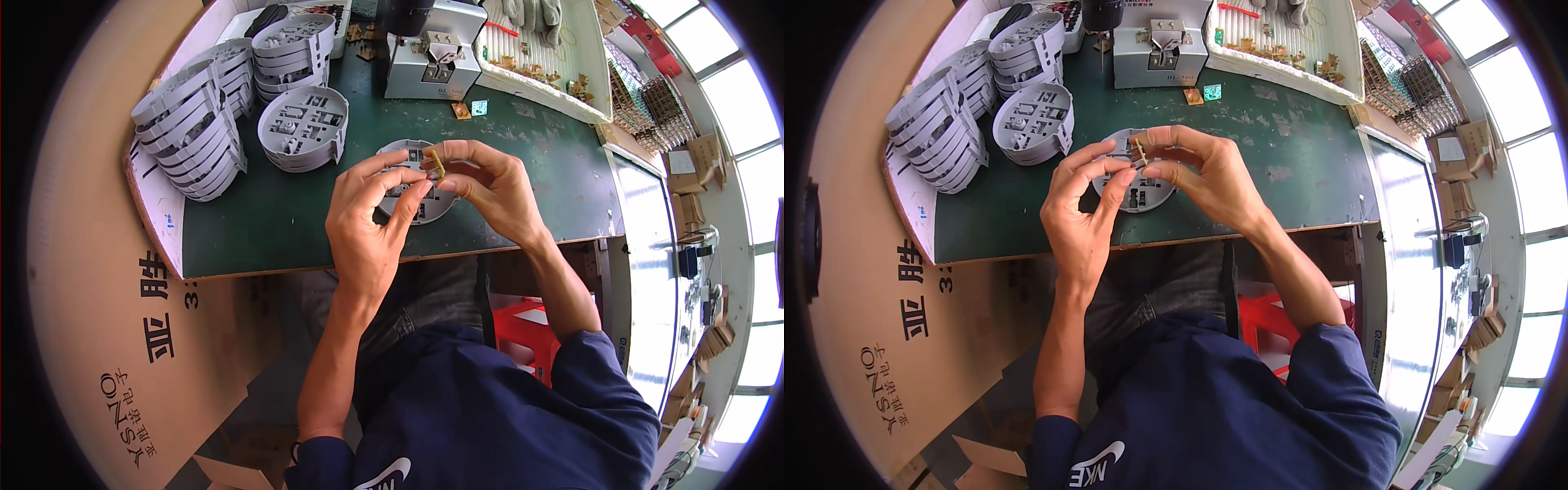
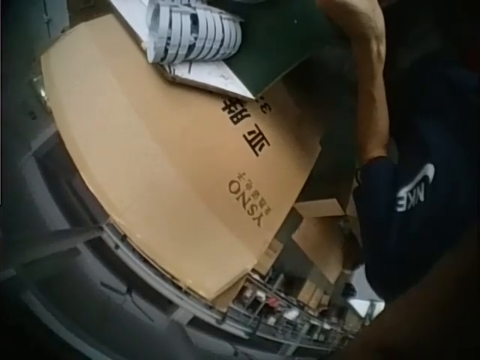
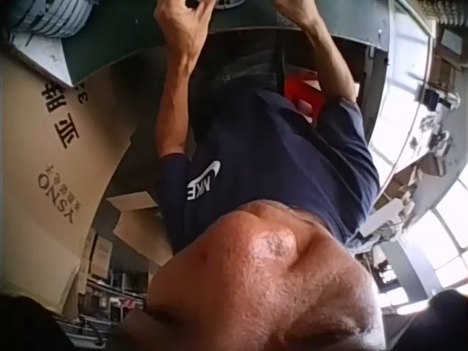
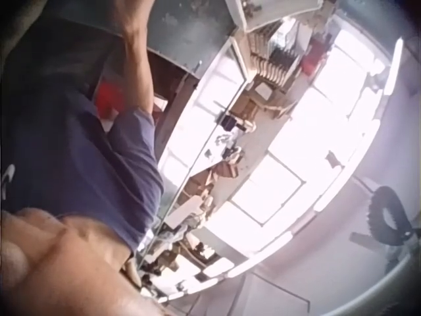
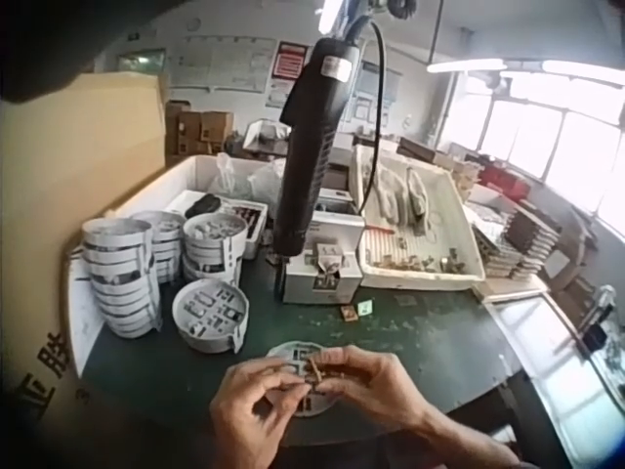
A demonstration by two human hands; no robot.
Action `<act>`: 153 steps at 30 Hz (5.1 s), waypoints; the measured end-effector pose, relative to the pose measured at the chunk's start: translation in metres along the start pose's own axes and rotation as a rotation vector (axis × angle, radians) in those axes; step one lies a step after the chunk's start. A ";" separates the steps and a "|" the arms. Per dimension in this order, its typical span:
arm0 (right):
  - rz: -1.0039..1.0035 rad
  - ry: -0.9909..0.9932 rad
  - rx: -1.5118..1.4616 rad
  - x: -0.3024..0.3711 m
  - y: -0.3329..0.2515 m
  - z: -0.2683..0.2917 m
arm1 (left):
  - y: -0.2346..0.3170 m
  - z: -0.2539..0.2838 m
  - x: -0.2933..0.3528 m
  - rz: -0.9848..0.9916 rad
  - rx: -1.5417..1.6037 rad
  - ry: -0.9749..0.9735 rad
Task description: Assembling circular electronic or mechanical components at a factory workbench using a pneumatic screwdriver.
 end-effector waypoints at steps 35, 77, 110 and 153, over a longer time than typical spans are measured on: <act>0.192 0.083 0.860 -0.034 -0.006 -0.010 | -0.015 -0.023 0.010 0.089 -0.271 -0.387; 0.418 0.068 0.786 -0.017 0.007 0.005 | -0.013 -0.028 -0.003 -0.029 -0.481 -0.521; 0.514 -0.470 1.272 -0.062 -0.006 -0.005 | -0.020 -0.022 0.000 -0.090 -0.379 -0.451; -0.314 -0.206 -0.499 -0.085 0.020 -0.024 | -0.004 0.001 0.030 -0.092 -0.326 -0.456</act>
Point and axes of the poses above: each hand's wrist, its own x-axis away from the middle knuckle, its own z-axis out of the back of the hand, y = z × x, the point moved 7 cm from there along -x, towards the middle knuckle, and after that the axes turned 7 degrees about -z, right-handed, at the moved point
